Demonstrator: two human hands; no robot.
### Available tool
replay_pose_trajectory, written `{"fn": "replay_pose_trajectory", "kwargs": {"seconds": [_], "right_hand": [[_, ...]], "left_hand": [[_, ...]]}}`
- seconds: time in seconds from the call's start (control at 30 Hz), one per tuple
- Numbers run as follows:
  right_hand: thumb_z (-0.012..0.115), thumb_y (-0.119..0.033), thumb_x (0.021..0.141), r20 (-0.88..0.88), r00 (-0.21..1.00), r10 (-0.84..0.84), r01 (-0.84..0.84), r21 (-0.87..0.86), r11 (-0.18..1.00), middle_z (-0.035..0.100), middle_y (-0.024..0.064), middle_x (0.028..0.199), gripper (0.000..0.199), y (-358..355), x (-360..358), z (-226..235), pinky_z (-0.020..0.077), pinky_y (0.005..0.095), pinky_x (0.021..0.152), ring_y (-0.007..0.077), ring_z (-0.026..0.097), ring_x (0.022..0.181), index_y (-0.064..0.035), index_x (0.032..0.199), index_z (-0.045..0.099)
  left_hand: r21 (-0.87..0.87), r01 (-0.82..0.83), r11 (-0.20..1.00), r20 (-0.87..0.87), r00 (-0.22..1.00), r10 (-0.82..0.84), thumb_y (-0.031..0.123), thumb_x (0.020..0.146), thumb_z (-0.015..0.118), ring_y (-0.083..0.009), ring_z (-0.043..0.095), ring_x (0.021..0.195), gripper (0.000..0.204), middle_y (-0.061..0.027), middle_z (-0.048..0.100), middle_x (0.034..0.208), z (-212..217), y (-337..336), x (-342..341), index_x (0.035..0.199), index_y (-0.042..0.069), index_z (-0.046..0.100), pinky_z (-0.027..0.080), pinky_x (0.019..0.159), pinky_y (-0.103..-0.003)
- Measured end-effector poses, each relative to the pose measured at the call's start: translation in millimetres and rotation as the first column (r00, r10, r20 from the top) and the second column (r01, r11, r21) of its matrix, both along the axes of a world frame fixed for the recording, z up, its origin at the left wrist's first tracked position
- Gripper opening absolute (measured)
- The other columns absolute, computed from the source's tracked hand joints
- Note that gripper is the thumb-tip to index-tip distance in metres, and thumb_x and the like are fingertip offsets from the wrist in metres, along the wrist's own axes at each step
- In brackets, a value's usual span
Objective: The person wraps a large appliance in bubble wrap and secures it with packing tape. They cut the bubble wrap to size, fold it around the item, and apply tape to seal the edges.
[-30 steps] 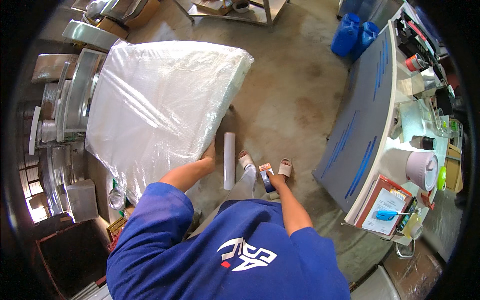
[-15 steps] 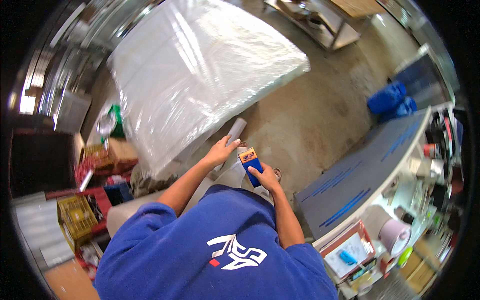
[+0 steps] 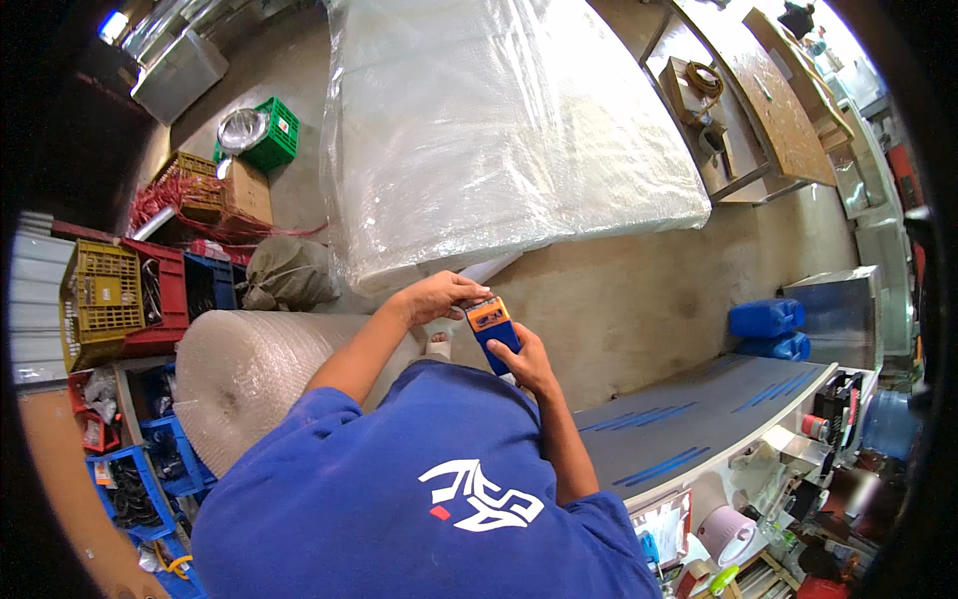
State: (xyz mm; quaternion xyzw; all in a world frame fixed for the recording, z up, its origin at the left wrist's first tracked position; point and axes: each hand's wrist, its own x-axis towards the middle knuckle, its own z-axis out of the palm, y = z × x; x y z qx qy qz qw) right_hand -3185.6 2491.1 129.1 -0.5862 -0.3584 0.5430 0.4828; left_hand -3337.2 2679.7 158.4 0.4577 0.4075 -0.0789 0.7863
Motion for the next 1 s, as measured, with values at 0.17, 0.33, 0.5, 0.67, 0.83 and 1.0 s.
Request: {"fn": "replay_pose_trajectory", "kwargs": {"seconds": [0.17,0.33,0.5,0.67,0.83,1.0], "right_hand": [[0.072,-0.030,0.090,0.021,0.995,-0.099,0.100,-0.011,0.995,0.065,0.0029,0.086,0.035,34.1,-53.2,11.4,0.0495,0.0274,0.068,0.0100,0.059,0.075,0.0005,0.105,0.064],[0.067,-0.043,0.092,0.234,0.963,-0.136,0.172,-0.137,0.976,0.062,0.0029,0.073,0.045,68.8,-90.1,24.9,0.0475,0.0289,0.060,0.0096,0.057,0.066,0.0010,0.091,0.065],[0.065,-0.050,0.091,0.296,0.943,-0.152,0.227,-0.240,0.944,0.064,0.0068,0.068,0.053,113.1,-115.2,6.0,0.0485,0.0315,0.060,0.0129,0.060,0.062,0.0033,0.085,0.066],[0.065,-0.052,0.090,0.117,0.959,-0.257,0.281,-0.312,0.907,0.065,0.0069,0.067,0.056,83.9,-137.6,-40.5,0.0493,0.0325,0.058,0.0139,0.062,0.062,0.0032,0.081,0.068],[0.065,-0.049,0.091,0.142,0.965,-0.220,0.258,-0.361,0.896,0.067,0.0059,0.070,0.051,68.6,-134.6,-48.9,0.0476,0.0304,0.058,0.0128,0.060,0.061,0.0010,0.086,0.072],[0.064,-0.050,0.091,0.136,0.964,-0.227,0.258,-0.294,0.920,0.067,0.0052,0.070,0.050,59.5,-141.8,-47.1,0.0478,0.0308,0.059,0.0126,0.060,0.062,0.0001,0.087,0.071]], "left_hand": [[0.369,0.005,0.929,0.127,0.990,-0.056,0.024,0.087,0.074,-0.0098,0.058,0.069,0.024,-0.0032,0.068,0.079,-12.9,43.2,-31.7,0.094,0.001,0.076,0.046,0.063,-0.027],[0.878,-0.151,0.455,0.063,0.977,0.204,0.020,0.087,0.070,-0.0183,0.066,0.080,0.017,-0.0087,0.074,0.087,15.6,130.2,-48.9,0.092,0.005,0.076,0.051,0.074,-0.035],[0.981,0.192,-0.006,-0.186,0.960,0.210,0.043,0.090,0.065,-0.0282,0.050,0.127,0.041,-0.0146,0.063,0.127,12.2,199.3,-57.4,0.118,0.014,0.071,0.037,0.104,-0.045],[0.905,0.399,0.148,-0.420,0.779,0.466,0.067,0.094,0.037,-0.0403,-0.002,0.150,0.081,-0.0238,-0.001,0.162,-70.0,195.1,-83.7,0.158,0.024,0.014,0.003,0.118,-0.058],[0.889,0.385,0.250,-0.457,0.698,0.551,0.072,0.092,0.035,-0.0392,-0.003,0.150,0.086,-0.0246,0.000,0.162,-60.5,178.1,-89.5,0.158,0.022,0.013,0.003,0.117,-0.060],[0.890,0.384,0.244,-0.453,0.701,0.551,0.070,0.093,0.034,-0.0393,-0.003,0.150,0.084,-0.0249,0.000,0.161,-61.5,174.3,-102.4,0.158,0.021,0.013,0.003,0.117,-0.060]]}}
